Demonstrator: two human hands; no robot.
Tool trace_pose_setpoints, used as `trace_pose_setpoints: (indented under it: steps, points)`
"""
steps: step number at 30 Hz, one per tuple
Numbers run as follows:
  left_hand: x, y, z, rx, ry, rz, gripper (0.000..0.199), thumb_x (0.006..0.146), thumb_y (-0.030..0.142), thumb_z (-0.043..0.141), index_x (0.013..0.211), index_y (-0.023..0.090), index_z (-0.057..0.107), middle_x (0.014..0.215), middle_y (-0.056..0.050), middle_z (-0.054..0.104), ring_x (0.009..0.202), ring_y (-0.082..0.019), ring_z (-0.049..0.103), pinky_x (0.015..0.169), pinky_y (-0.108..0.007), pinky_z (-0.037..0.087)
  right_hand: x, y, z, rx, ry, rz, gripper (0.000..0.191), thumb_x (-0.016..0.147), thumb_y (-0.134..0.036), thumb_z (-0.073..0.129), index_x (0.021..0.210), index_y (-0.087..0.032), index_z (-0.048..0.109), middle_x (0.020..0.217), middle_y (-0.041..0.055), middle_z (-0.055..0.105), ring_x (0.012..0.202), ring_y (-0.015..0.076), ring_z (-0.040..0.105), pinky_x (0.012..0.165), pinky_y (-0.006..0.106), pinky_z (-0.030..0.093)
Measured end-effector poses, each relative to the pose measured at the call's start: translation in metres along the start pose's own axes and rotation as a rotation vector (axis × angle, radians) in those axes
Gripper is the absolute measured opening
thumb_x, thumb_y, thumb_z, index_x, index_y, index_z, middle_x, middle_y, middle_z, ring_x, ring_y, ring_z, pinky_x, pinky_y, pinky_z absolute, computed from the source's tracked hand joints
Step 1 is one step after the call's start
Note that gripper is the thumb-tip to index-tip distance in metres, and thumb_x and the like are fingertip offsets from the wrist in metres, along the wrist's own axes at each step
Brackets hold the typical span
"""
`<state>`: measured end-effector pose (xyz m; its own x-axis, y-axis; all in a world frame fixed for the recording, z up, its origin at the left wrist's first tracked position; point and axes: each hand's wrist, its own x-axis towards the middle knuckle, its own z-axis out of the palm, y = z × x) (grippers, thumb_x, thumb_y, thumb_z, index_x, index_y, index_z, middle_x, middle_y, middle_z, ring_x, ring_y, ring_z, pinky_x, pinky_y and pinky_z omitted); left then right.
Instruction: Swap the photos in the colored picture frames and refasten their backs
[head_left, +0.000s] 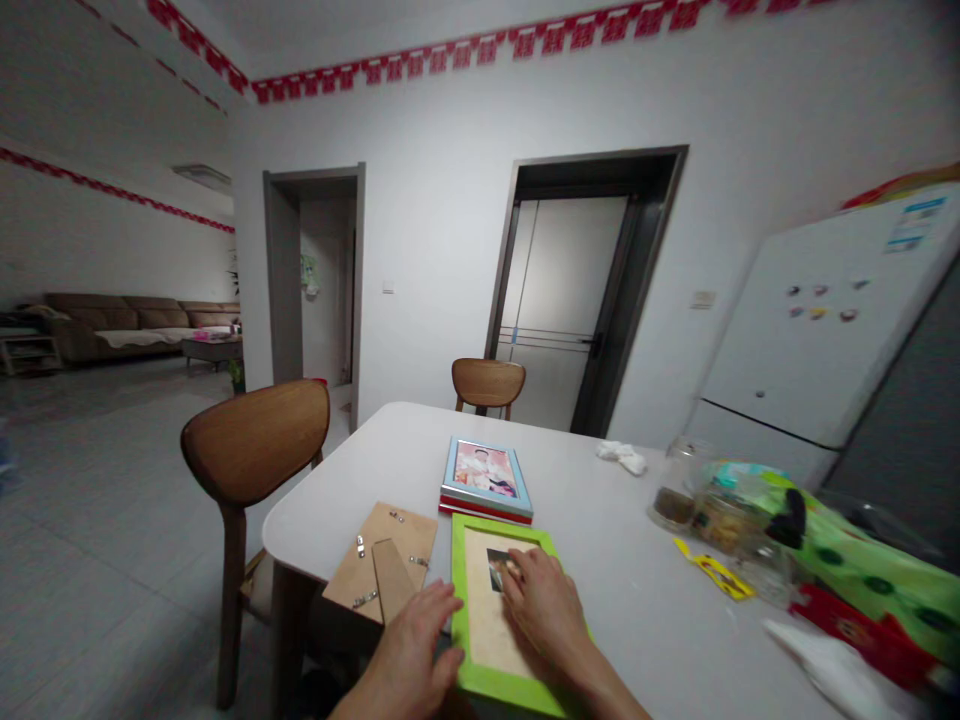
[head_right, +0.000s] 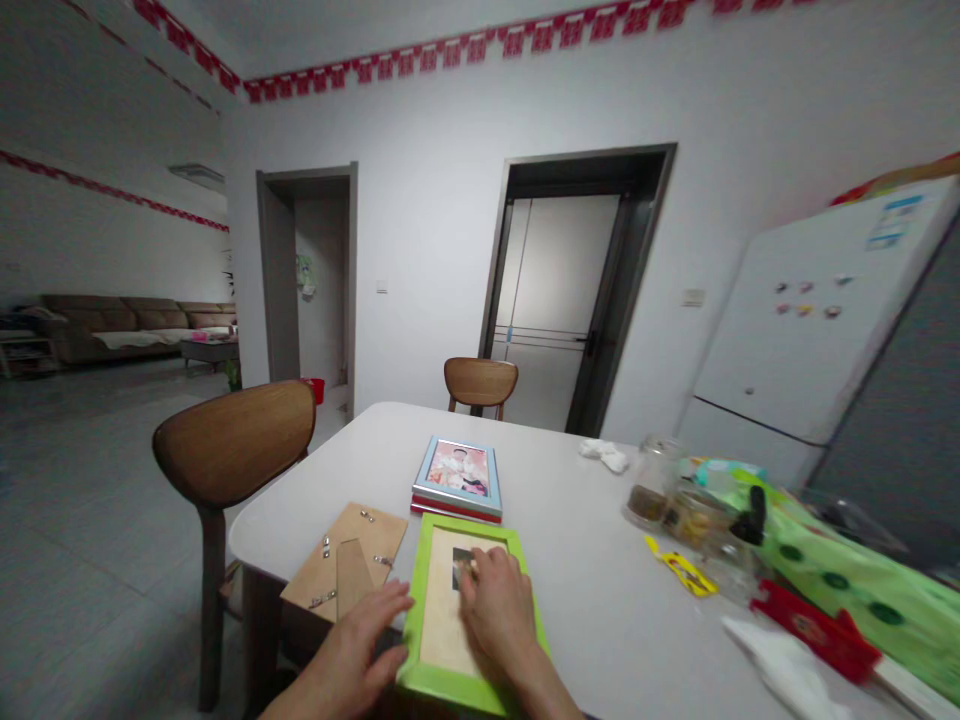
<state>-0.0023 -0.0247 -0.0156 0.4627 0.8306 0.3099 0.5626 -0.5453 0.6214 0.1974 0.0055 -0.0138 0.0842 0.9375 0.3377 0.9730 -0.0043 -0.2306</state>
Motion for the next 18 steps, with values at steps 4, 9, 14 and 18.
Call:
trace_pose_setpoints:
  steps: [4, 9, 14, 18]
  points:
    - [-0.003, -0.030, -0.026, 0.201, 0.006, -0.151, 0.060, 0.058, 0.001, 0.040, 0.117, 0.011, 0.046, 0.127, -0.010, 0.041, 0.119, -0.018, 0.034, 0.101, -0.033, 0.025, -0.010, -0.053, 0.004, 0.174, -0.067, -0.171, 0.037, 0.076, -0.036, 0.041, 0.106, -0.020, 0.054, 0.097, 0.0086, 0.057, 0.091, 0.0218, 0.047, 0.081, 0.033, 0.032]
    - [-0.009, -0.049, -0.030, 0.374, -0.121, -0.213, 0.065, 0.056, 0.000, 0.040, 0.120, 0.009, 0.042, 0.132, -0.010, 0.033, 0.122, -0.017, 0.027, 0.102, -0.030, 0.022, -0.025, -0.099, 0.019, 0.151, -0.123, -0.269, 0.040, 0.063, -0.044, 0.055, 0.098, -0.025, 0.055, 0.096, 0.0077, 0.056, 0.092, 0.0262, 0.045, 0.079, 0.040, 0.029]
    - [-0.008, -0.059, -0.031, 0.374, -0.086, -0.190, 0.061, 0.058, 0.001, 0.040, 0.119, 0.009, 0.043, 0.129, -0.010, 0.038, 0.119, -0.015, 0.032, 0.101, -0.027, 0.024, -0.031, -0.106, 0.029, 0.140, -0.123, -0.293, 0.052, 0.056, -0.048, 0.060, 0.102, -0.026, 0.051, 0.098, 0.0079, 0.054, 0.091, 0.0265, 0.045, 0.080, 0.042, 0.027]
    - [-0.006, -0.072, -0.037, 0.373, -0.011, -0.251, 0.062, 0.059, 0.008, 0.050, 0.121, 0.007, 0.040, 0.130, -0.013, 0.035, 0.121, -0.020, 0.030, 0.101, -0.032, 0.023, -0.031, -0.109, 0.028, 0.148, -0.096, -0.295, 0.037, 0.062, -0.039, 0.057, 0.096, -0.024, 0.054, 0.091, 0.0075, 0.055, 0.088, 0.0248, 0.046, 0.077, 0.039, 0.030]
